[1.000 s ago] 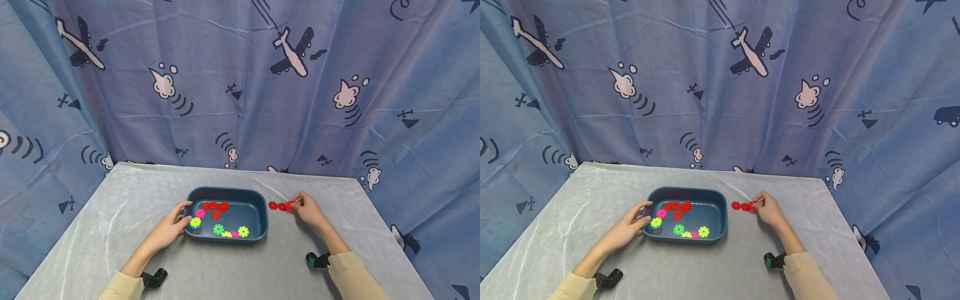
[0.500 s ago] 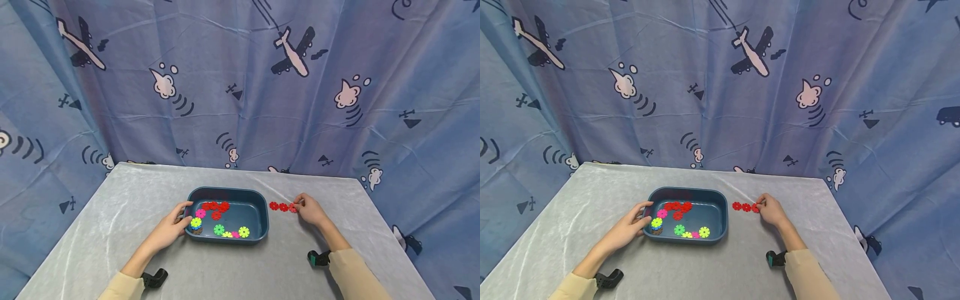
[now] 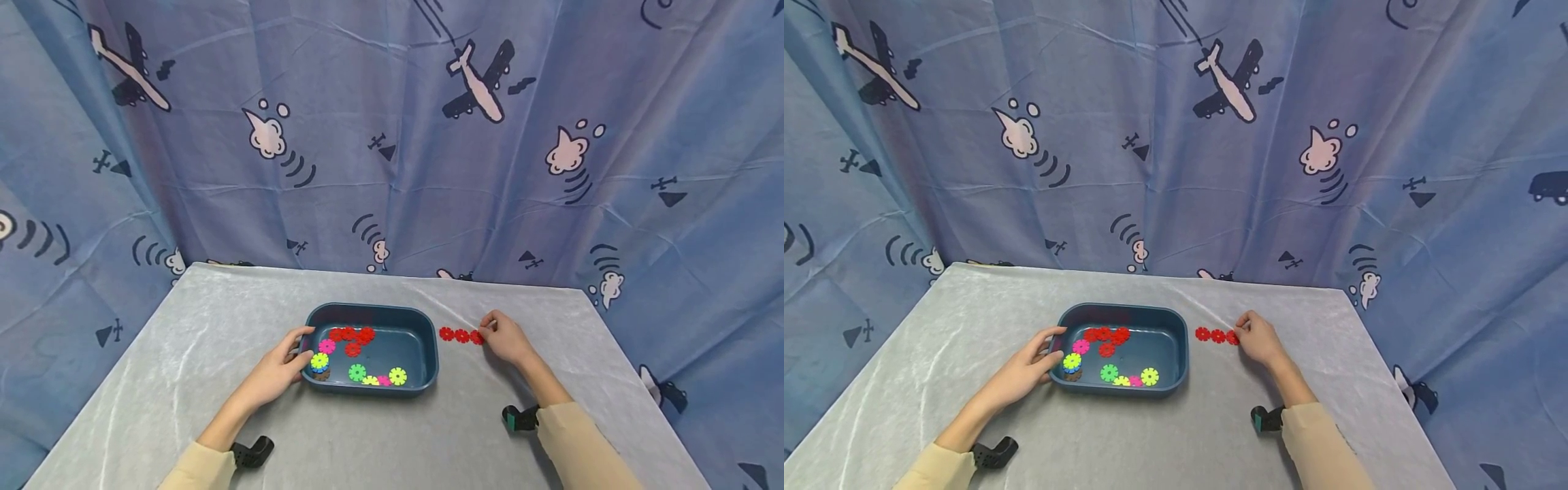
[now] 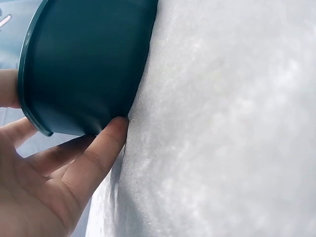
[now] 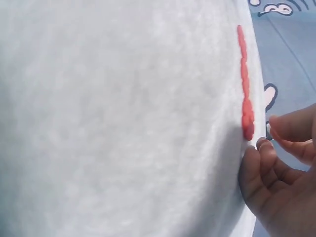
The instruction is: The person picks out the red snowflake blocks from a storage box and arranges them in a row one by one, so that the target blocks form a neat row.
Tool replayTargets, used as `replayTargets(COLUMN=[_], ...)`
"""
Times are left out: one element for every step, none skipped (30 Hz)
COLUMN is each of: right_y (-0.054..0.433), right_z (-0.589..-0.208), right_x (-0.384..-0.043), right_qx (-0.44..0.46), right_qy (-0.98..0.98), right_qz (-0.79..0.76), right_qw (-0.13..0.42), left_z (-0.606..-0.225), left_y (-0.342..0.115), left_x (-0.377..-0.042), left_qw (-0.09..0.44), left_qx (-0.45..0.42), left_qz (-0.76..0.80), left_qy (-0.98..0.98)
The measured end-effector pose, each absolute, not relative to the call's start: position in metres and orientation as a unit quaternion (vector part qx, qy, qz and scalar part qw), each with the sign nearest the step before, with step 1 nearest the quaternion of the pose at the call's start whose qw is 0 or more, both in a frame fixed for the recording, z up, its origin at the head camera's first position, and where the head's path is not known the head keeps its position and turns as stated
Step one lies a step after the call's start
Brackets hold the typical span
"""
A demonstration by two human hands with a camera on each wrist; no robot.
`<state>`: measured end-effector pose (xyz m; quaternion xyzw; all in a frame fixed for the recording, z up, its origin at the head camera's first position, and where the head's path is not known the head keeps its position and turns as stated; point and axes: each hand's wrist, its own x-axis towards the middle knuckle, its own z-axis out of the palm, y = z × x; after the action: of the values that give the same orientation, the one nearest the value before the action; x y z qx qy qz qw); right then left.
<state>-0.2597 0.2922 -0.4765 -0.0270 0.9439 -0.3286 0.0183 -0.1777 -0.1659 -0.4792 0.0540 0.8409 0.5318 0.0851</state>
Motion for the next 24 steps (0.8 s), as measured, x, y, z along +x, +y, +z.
replayTargets(right_y=[0.292,0.291,0.29,0.289,0.288,0.286,0.284,0.281,0.278,0.275,0.271,0.267,0.264,0.26,0.255,0.251,0.247,0.243,0.239,0.234,0.23,0.225,0.22,0.216], right_z=[-0.475,-0.473,-0.471,-0.469,-0.466,-0.464,-0.461,-0.457,-0.454,-0.45,-0.446,-0.442,-0.438,-0.434,-0.431,-0.428,-0.426,-0.423,-0.421,-0.419,-0.417,-0.415,-0.413,-0.412], right_x=[-0.26,-0.26,-0.26,-0.26,-0.259,-0.259,-0.258,-0.257,-0.256,-0.255,-0.254,-0.253,-0.252,-0.251,-0.25,-0.249,-0.248,-0.247,-0.246,-0.244,-0.243,-0.242,-0.241,-0.24], right_qx=[-0.028,-0.03,-0.032,-0.034,-0.037,-0.038,-0.042,-0.044,-0.047,-0.05,-0.053,-0.057,-0.06,-0.065,-0.07,-0.075,-0.079,-0.082,-0.086,-0.089,-0.092,-0.096,-0.098,-0.102], right_qy=[0.944,0.943,0.942,0.941,0.94,0.939,0.938,0.937,0.936,0.935,0.935,0.934,0.934,0.933,0.932,0.932,0.931,0.929,0.928,0.926,0.924,0.921,0.919,0.916], right_qz=[-0.329,-0.331,-0.334,-0.336,-0.339,-0.342,-0.344,-0.347,-0.349,-0.35,-0.351,-0.351,-0.352,-0.353,-0.354,-0.354,-0.355,-0.358,-0.36,-0.365,-0.369,-0.374,-0.38,-0.386], right_qw=[0.014,0.008,0.004,0.0,-0.003,-0.006,-0.008,-0.01,-0.012,-0.015,-0.018,-0.021,-0.023,-0.026,-0.031,-0.035,-0.04,-0.042,-0.044,-0.045,-0.047,-0.046,-0.044,-0.042], left_z=[-0.479,-0.479,-0.479,-0.479,-0.479,-0.48,-0.48,-0.48,-0.48,-0.48,-0.48,-0.48,-0.48,-0.48,-0.481,-0.481,-0.481,-0.481,-0.481,-0.481,-0.481,-0.482,-0.482,-0.482], left_y=[-0.166,-0.166,-0.166,-0.166,-0.166,-0.166,-0.166,-0.166,-0.167,-0.167,-0.167,-0.167,-0.167,-0.167,-0.167,-0.167,-0.167,-0.167,-0.167,-0.167,-0.167,-0.167,-0.167,-0.167], left_x=[-0.178,-0.178,-0.178,-0.178,-0.178,-0.178,-0.178,-0.178,-0.178,-0.178,-0.178,-0.178,-0.178,-0.178,-0.178,-0.178,-0.178,-0.178,-0.179,-0.179,-0.179,-0.179,-0.179,-0.179], left_qw=[0.085,0.086,0.087,0.087,0.088,0.088,0.088,0.089,0.089,0.089,0.089,0.089,0.089,0.089,0.088,0.089,0.088,0.088,0.088,0.088,0.088,0.088,0.087,0.087], left_qx=[0.054,0.054,0.054,0.055,0.054,0.054,0.054,0.054,0.054,0.053,0.053,0.054,0.054,0.054,0.055,0.055,0.055,0.055,0.055,0.055,0.055,0.055,0.055,0.056], left_qz=[0.532,0.532,0.533,0.533,0.533,0.534,0.534,0.534,0.533,0.533,0.533,0.533,0.533,0.533,0.534,0.534,0.534,0.533,0.533,0.533,0.533,0.533,0.533,0.534], left_qy=[0.841,0.841,0.84,0.84,0.84,0.839,0.839,0.839,0.839,0.84,0.839,0.84,0.84,0.839,0.839,0.839,0.839,0.839,0.84,0.84,0.84,0.84,0.84,0.839])
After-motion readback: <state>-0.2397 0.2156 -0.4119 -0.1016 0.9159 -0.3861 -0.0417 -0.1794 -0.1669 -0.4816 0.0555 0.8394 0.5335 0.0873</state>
